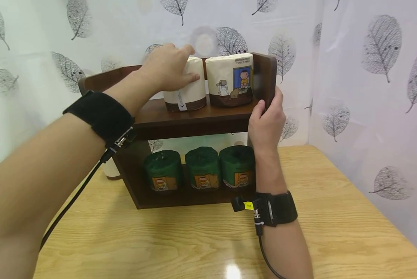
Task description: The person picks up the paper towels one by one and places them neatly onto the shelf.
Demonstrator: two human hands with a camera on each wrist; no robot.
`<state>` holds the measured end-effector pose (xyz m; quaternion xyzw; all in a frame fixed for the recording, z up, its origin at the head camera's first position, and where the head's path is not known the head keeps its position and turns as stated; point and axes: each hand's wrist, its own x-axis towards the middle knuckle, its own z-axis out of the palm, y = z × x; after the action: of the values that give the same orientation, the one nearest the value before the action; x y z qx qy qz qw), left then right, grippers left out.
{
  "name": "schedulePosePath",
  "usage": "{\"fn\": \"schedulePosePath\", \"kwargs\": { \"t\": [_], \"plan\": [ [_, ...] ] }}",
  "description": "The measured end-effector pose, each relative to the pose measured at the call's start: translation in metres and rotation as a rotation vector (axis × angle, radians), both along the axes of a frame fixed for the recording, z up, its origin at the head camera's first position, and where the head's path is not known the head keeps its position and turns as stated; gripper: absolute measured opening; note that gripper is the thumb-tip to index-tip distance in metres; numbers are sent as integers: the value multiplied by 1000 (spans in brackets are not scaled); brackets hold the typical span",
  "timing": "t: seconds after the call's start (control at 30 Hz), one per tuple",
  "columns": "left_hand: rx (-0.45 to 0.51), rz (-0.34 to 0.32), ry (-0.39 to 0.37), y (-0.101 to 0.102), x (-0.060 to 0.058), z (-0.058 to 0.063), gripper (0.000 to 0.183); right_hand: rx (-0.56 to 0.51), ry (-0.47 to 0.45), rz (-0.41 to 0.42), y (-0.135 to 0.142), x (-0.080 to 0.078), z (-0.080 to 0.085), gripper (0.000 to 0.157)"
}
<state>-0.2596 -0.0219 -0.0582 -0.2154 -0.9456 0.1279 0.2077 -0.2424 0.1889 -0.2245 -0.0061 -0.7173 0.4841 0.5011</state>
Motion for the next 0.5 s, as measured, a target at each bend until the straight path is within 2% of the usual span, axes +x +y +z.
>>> {"fn": "schedulePosePath", "kwargs": {
  "t": [0.1,0.27,0.37,0.5],
  "plan": [
    [0,-2,-5,2,-1,0,71,0,6,4,0,0,-1,44],
    [33,22,-72,3,-2,4,77,-2,16,4,0,0,0,43],
    [22,26,-91,2,-3,4,71,-3,13,0,0,0,1,43],
    [5,9,-105,-2,-3,3,53,1,5,-3,1,0,0,43]
  ]
}}
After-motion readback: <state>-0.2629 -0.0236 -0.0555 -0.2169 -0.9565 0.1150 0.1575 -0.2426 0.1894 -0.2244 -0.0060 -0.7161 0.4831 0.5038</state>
